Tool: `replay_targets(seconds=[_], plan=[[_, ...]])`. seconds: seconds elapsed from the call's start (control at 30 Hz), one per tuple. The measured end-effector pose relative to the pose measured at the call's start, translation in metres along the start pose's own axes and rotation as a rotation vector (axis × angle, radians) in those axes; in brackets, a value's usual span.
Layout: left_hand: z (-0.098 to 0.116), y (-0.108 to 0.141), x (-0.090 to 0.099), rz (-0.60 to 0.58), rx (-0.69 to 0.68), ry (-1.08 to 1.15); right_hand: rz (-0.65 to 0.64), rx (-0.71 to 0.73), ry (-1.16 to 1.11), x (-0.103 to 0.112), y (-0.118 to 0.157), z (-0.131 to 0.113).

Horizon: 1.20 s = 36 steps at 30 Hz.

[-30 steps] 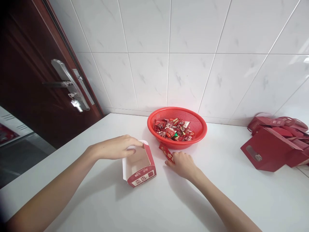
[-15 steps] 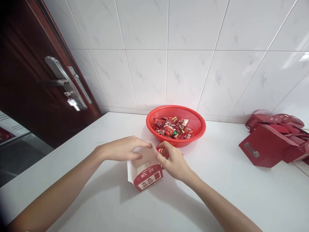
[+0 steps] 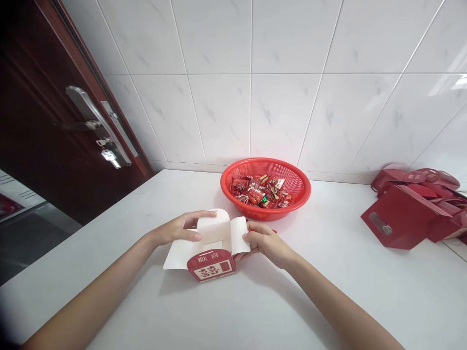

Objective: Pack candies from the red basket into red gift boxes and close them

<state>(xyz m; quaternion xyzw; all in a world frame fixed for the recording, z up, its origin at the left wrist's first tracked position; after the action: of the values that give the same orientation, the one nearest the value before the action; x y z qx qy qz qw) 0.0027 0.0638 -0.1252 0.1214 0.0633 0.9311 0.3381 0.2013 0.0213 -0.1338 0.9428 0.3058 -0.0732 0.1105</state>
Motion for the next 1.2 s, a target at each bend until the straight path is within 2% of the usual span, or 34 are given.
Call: replay_targets(seconds=[0.1, 0.2, 0.37, 0.47, 0.57, 0.63, 0.73, 0.87, 1.0, 1.07, 1.13, 1.2], plan=[[-0.010, 0.006, 0.001, 0.072, -0.049, 0.077, -0.030, -0.019, -0.064, 0.000, -0.003, 0.008], [-0.004, 0.013, 0.008, 0.113, -0.098, 0.062, -0.004, -0.012, 0.010, 0.006, -0.004, 0.006], [0.019, 0.018, 0.032, 0.188, -0.077, -0.034, 0.279, 0.217, 0.582, 0.038, 0.001, -0.025], [0.029, 0.016, 0.040, 0.245, -0.046, -0.084, 0.343, 0.268, 0.852, 0.043, 0.004, -0.030], [0.040, 0.011, 0.044, 0.289, -0.063, -0.137, 0.393, 0.253, 1.026, 0.043, 0.005, -0.026], [0.048, 0.006, 0.044, 0.297, -0.101, -0.175, 0.408, 0.191, 1.156, 0.043, 0.002, -0.019], [0.061, -0.004, 0.040, 0.241, -0.158, -0.220, 0.427, 0.084, 1.317, 0.045, -0.004, -0.006], [0.079, -0.015, 0.034, 0.136, -0.201, -0.286, 0.453, 0.063, 1.377, 0.043, -0.009, 0.001], [0.102, -0.026, 0.035, 0.159, -0.292, -0.314, 0.425, -0.002, 1.415, 0.041, -0.006, -0.002], [0.113, -0.032, 0.035, 0.183, -0.335, -0.316, 0.382, -0.059, 1.422, 0.043, 0.004, -0.011], [0.122, -0.038, 0.035, 0.191, -0.369, -0.302, 0.322, -0.056, 1.389, 0.044, 0.019, -0.031], [0.130, -0.045, 0.034, 0.180, -0.400, -0.272, 0.220, 0.040, 1.183, 0.040, 0.037, -0.058]])
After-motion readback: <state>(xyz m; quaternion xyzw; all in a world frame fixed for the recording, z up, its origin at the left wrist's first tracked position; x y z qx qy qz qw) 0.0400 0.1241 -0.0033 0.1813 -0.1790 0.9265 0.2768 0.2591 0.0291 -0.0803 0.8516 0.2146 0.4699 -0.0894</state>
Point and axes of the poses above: each hand's wrist, its own y-axis away from the middle knuckle, its own x-axis out of the back of the hand, z = x × y, the point moved 8 cm from there along -y, towards the middle knuckle, and after that the axes turned 2 degrees about y, right-handed, at the moved point
